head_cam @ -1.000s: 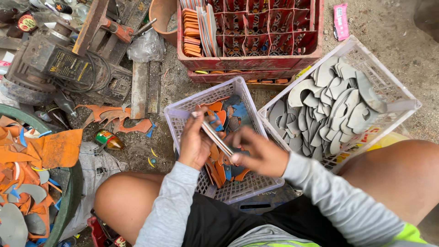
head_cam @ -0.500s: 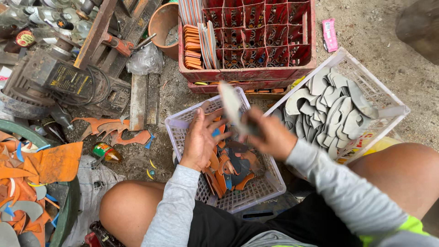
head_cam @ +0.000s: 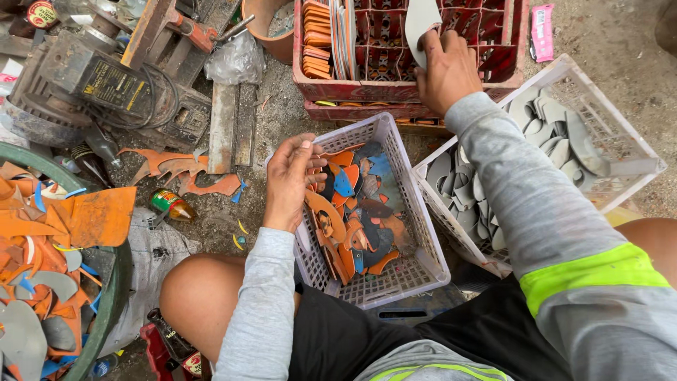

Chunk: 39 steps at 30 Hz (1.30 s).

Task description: The person sits on the ground and sorts curved rubber pieces from a white basket into a red crate, handling them one by one. They occasionally inspect pieces and place them into the appropriate container.

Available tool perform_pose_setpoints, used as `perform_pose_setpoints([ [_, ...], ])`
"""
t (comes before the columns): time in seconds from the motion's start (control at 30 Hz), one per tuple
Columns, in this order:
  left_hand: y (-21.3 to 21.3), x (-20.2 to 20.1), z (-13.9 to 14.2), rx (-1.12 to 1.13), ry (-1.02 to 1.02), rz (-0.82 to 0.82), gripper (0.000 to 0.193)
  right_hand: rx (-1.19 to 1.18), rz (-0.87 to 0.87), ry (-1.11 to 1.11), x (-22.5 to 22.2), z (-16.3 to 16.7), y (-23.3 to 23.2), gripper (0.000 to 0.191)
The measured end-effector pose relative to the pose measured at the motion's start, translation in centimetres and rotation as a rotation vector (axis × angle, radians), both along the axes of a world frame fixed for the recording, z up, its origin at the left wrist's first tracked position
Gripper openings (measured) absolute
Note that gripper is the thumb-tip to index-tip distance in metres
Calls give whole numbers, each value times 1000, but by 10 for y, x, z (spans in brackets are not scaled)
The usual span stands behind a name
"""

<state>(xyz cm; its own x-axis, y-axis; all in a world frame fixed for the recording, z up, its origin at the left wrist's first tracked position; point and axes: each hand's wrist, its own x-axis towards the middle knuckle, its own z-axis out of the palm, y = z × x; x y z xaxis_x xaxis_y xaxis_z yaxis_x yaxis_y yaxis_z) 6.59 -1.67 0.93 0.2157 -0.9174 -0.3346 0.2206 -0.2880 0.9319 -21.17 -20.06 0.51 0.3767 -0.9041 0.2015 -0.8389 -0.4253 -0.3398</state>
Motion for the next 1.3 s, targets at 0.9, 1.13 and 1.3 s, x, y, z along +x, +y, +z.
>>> perform_pose_setpoints([
  [0.9,34,-82,-61,184,-956,-981,47,296,-342,118,-116,-107,117,77],
  [1.13,35,-81,-60,130,-972,-979,52,295,-417,223,-98,-39,114,36],
  [1.3,29,-103,-36,54,-411,-730,64,671,-122,-107,-122,45,136,14],
])
